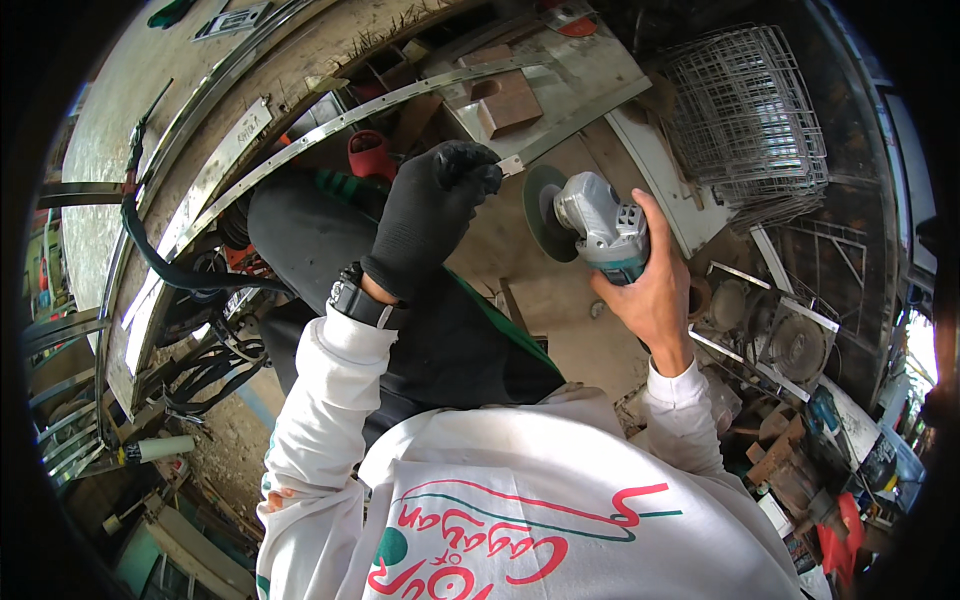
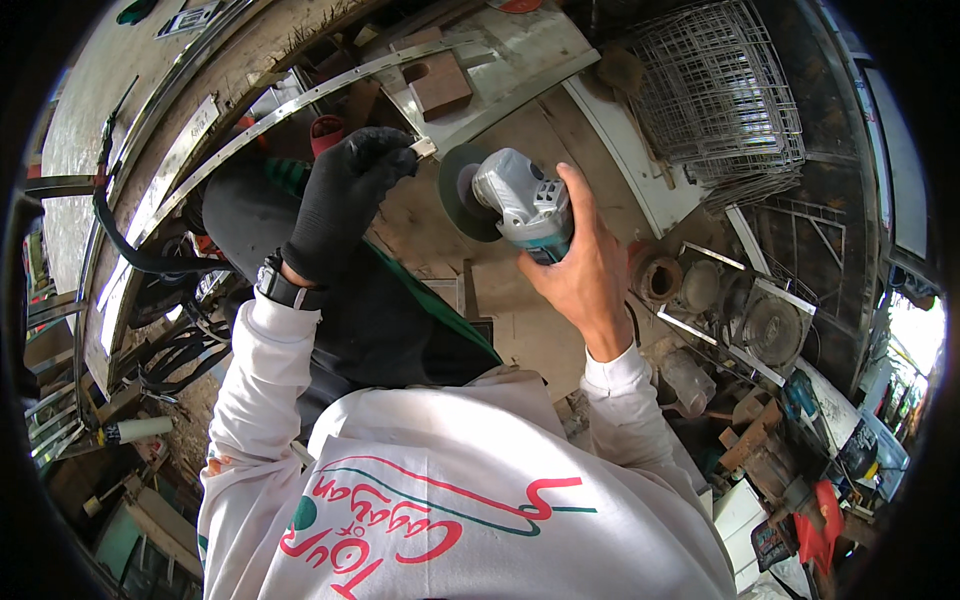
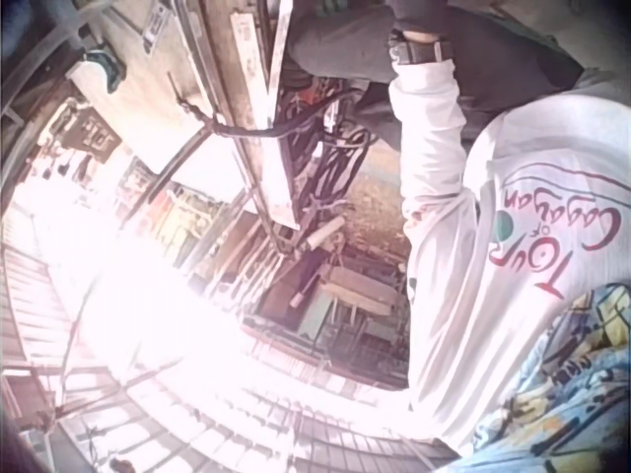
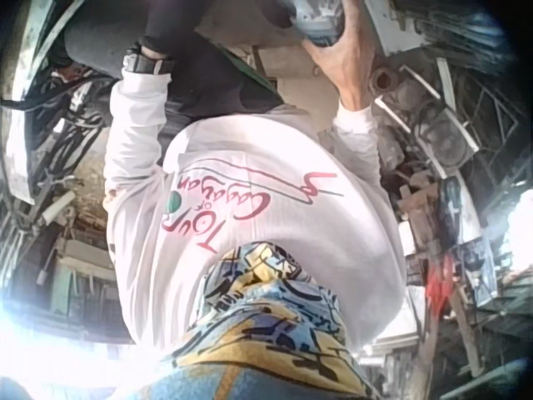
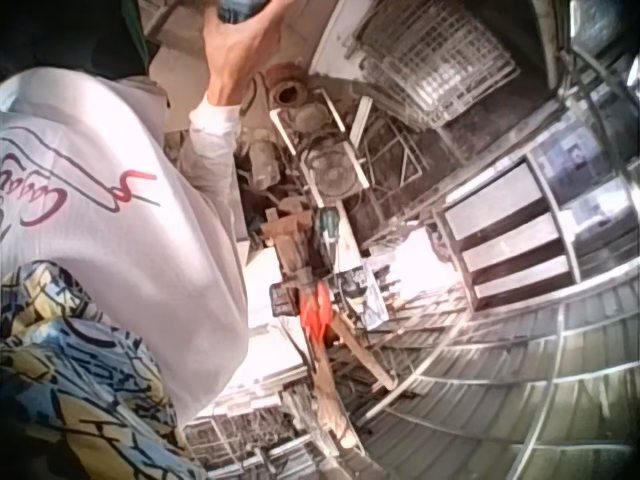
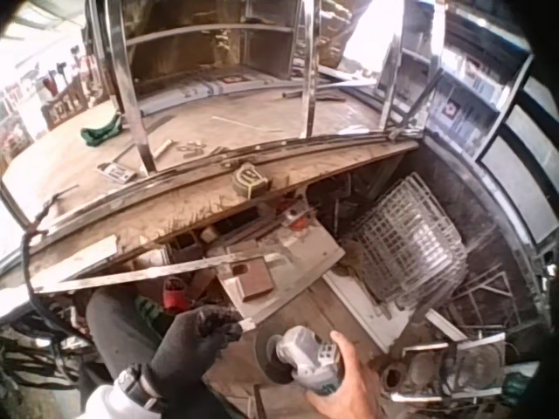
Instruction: The person measures and marks metal strips with a tape measure and marker, then uses an angle grinder to cut and smooth the edges. They repeatedly check fitment against a metal frame and adjust the pieces with pliers and the grinder.
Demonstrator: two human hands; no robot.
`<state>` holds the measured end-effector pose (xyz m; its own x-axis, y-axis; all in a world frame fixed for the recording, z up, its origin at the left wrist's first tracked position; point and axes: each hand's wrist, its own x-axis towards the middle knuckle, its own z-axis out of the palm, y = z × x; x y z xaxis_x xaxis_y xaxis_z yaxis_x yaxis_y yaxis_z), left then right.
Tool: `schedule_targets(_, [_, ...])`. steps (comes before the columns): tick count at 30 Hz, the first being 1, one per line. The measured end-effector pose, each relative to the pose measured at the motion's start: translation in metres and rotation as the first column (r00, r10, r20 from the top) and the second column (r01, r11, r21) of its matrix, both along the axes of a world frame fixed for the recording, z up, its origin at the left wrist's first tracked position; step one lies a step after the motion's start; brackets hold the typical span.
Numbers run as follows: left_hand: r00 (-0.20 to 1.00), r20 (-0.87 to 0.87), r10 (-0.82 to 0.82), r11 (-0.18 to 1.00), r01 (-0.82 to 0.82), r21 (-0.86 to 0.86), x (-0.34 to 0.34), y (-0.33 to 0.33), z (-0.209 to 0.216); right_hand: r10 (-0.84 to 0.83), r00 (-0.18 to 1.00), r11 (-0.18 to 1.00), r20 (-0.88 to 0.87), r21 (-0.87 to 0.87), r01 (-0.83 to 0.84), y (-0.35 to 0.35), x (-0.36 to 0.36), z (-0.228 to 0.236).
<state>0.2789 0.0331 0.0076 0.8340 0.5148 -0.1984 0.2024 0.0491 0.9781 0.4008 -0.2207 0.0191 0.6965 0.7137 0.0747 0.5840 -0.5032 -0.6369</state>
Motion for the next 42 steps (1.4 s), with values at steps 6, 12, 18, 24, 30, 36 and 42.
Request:
schedule_targets(6, [0.997, 0.075, -0.036, 0.983, 0.049, -0.178, 0.001, 0.004, -0.005, -0.088, 0.982, 0.996, -0.168, 0.004, 0.090, -0.009, -0.002, -0.005])
schedule_targets(12, [0.993, 0.078, -0.087, 0.995, 0.090, -0.036, 0.001, 0.003, -0.010, -0.110, 0.956, 0.987, -0.272, 0.080, 0.137, 0.004, -0.004, 0.009])
schedule_targets(18, [0.996, 0.083, -0.043, 0.998, 0.046, -0.041, 0.003, 0.007, -0.012, -0.073, 0.989, 0.993, -0.131, 0.085, 0.085, 0.012, -0.007, 0.006])
schedule_targets(24, [0.971, 0.238, -0.031, 0.900, 0.131, -0.416, -0.007, 0.017, -0.009, -0.113, 0.925, 0.986, -0.362, 0.074, 0.149, 0.002, 0.004, -0.005])
schedule_targets(30, [0.984, 0.159, 0.083, 0.771, 0.037, -0.636, -0.011, 0.020, 0.003, 0.092, 0.345, 0.922, -0.934, 0.211, 0.326, -0.029, 0.022, -0.032])
schedule_targets(36, [0.990, 0.095, 0.102, 0.718, -0.007, -0.696, -0.016, 0.018, 0.005, 0.305, 0.166, 0.806, -0.938, 0.347, 0.480, -0.012, 0.025, -0.050])
schedule_targets(42, [0.968, 0.245, -0.061, 0.815, 0.190, -0.548, -0.019, -0.037, -0.021, 0.387, 0.233, 0.642, -0.892, 0.442, 0.626, 0.052, 0.070, -0.056])
